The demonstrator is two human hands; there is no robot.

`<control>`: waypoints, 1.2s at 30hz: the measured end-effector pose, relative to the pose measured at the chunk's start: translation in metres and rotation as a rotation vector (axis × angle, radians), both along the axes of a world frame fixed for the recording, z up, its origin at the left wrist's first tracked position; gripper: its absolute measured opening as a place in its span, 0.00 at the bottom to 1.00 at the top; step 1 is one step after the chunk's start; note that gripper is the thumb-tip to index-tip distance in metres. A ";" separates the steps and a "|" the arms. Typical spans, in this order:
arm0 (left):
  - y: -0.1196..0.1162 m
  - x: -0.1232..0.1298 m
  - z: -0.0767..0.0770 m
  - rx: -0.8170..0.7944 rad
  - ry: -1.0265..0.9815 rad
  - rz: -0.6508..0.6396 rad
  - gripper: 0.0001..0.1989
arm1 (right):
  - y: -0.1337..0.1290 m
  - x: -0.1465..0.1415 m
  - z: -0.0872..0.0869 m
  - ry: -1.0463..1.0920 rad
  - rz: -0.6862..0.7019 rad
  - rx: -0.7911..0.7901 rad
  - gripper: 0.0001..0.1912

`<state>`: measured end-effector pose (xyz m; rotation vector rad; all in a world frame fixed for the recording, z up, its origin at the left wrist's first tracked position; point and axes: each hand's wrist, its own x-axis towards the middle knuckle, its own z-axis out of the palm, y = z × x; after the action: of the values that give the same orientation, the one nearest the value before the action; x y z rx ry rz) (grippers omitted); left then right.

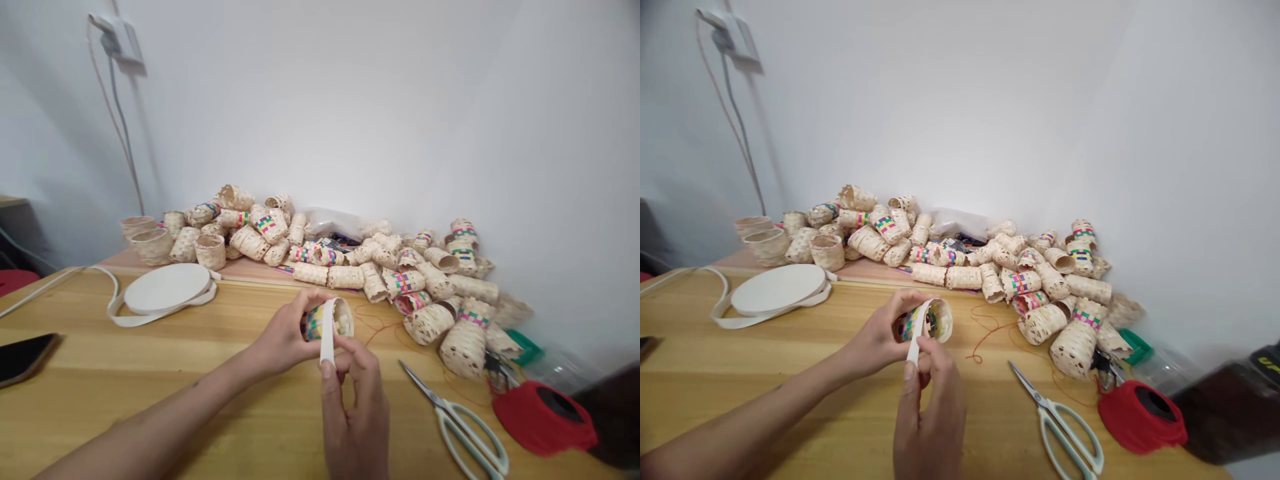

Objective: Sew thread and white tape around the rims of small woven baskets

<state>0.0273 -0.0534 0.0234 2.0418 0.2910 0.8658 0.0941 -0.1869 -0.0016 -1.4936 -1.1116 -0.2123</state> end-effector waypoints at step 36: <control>-0.005 0.010 -0.009 -0.388 0.007 -0.199 0.27 | -0.008 0.045 0.021 0.016 0.067 -0.271 0.16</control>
<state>0.0369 -0.0582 0.0146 1.6802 0.2337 0.6241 0.1387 -0.1952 0.0195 -1.6901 -1.2118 -0.0022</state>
